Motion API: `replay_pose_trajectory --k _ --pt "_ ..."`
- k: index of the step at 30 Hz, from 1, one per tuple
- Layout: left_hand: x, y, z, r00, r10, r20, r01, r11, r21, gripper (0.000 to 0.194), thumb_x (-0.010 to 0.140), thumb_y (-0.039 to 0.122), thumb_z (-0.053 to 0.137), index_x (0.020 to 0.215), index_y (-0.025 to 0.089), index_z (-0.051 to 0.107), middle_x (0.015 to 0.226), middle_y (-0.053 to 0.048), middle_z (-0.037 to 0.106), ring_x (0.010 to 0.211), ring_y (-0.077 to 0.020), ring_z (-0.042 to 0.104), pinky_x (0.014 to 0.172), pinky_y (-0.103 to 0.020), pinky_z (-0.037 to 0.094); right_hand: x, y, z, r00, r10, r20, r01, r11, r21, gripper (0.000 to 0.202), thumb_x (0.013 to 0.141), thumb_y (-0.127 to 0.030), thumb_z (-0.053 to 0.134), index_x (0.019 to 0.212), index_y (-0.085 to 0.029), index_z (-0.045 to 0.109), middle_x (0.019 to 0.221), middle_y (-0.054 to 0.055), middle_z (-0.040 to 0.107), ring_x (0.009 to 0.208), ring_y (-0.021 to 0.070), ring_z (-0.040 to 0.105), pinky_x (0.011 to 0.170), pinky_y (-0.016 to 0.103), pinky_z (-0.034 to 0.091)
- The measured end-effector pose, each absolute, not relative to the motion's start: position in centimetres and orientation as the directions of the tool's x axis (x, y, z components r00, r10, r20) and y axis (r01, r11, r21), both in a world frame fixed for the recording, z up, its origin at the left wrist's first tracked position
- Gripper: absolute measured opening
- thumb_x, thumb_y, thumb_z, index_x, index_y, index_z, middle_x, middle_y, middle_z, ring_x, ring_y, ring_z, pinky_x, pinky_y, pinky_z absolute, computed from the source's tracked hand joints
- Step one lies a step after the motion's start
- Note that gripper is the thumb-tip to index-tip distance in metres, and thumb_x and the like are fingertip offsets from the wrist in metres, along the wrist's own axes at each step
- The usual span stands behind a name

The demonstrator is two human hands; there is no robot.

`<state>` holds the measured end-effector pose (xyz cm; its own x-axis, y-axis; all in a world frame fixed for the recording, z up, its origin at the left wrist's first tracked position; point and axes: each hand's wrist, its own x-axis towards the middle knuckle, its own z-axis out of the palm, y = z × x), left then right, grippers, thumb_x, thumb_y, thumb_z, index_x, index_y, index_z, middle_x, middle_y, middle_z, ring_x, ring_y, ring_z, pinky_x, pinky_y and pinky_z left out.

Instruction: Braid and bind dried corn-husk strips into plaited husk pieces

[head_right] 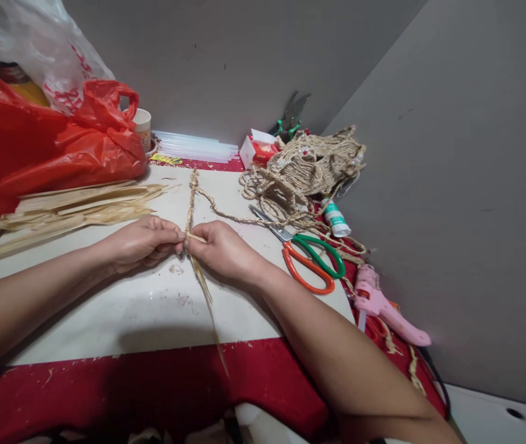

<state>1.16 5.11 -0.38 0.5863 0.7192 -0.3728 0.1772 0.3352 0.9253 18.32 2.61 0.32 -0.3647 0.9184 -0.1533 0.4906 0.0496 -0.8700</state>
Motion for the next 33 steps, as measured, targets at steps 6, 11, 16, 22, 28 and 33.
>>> replay_pose_trajectory --k 6,11,16,22,28,33 --pt "1.5 5.0 -0.4 0.561 0.749 -0.353 0.246 0.256 0.935 0.019 0.073 0.028 0.055 0.058 0.016 0.055 0.035 0.007 0.030 0.031 -0.0040 0.020 0.035 -0.022 0.010 18.3 2.5 0.6 -0.396 0.910 -0.121 0.622 0.169 -0.764 0.027 0.082 -0.028 0.044 0.066 -0.011 0.057 0.058 -0.002 0.043 0.055 0.0086 0.036 0.051 0.021 0.028" --pt "1.7 4.7 -0.4 0.513 0.792 -0.331 0.278 0.212 0.937 0.018 0.071 0.022 0.049 0.056 0.015 0.054 0.035 0.008 0.032 0.033 -0.0036 0.021 0.037 -0.021 0.014 18.7 2.6 1.1 -0.521 0.836 -0.172 0.626 0.237 -0.743 0.029 0.085 -0.030 0.042 0.076 -0.011 0.061 0.066 0.000 0.052 0.062 0.0112 0.043 0.058 0.022 0.033" --pt "1.6 4.7 -0.5 0.484 0.831 -0.273 0.280 0.148 0.948 0.018 0.068 0.022 0.047 0.055 0.014 0.056 0.036 0.007 0.033 0.035 -0.0039 0.022 0.040 -0.021 0.015 19.5 2.8 2.0 -0.554 0.809 -0.196 0.679 0.303 -0.668 0.032 0.089 -0.033 0.038 0.079 -0.012 0.060 0.071 0.003 0.056 0.065 0.0127 0.046 0.062 0.023 0.035" --pt "1.6 4.8 -0.8 0.479 0.845 -0.237 0.309 0.091 0.947 0.018 0.067 0.021 0.048 0.053 0.013 0.056 0.041 0.005 0.039 0.040 -0.0043 0.026 0.042 -0.020 0.019 19.2 2.3 2.2 -0.473 0.858 -0.200 0.720 0.246 -0.648 0.030 0.087 -0.030 0.041 0.064 -0.014 0.054 0.056 -0.001 0.047 0.054 0.0096 0.040 0.054 0.022 0.032" --pt "1.6 4.4 -1.0 0.530 0.826 -0.192 0.242 0.070 0.968 0.022 0.069 0.019 0.045 0.049 0.013 0.052 0.049 0.002 0.051 0.045 -0.0055 0.036 0.046 -0.020 0.028 17.4 0.8 1.4 -0.424 0.808 -0.409 0.545 -0.133 -0.828 0.026 0.089 -0.027 0.032 0.074 -0.016 0.050 0.041 -0.005 0.042 0.036 0.0090 0.041 0.043 0.020 0.032" --pt "1.7 3.9 -0.5 0.513 0.830 -0.219 0.233 0.110 0.966 0.028 0.071 0.024 0.049 0.046 0.015 0.043 0.040 0.007 0.033 0.040 -0.0036 0.024 0.043 -0.020 0.019 16.7 0.2 1.3 -0.359 0.903 -0.238 0.766 0.139 -0.628 0.028 0.087 -0.021 0.037 0.063 -0.016 0.048 0.055 0.003 0.057 0.051 0.0112 0.050 0.055 0.022 0.036"
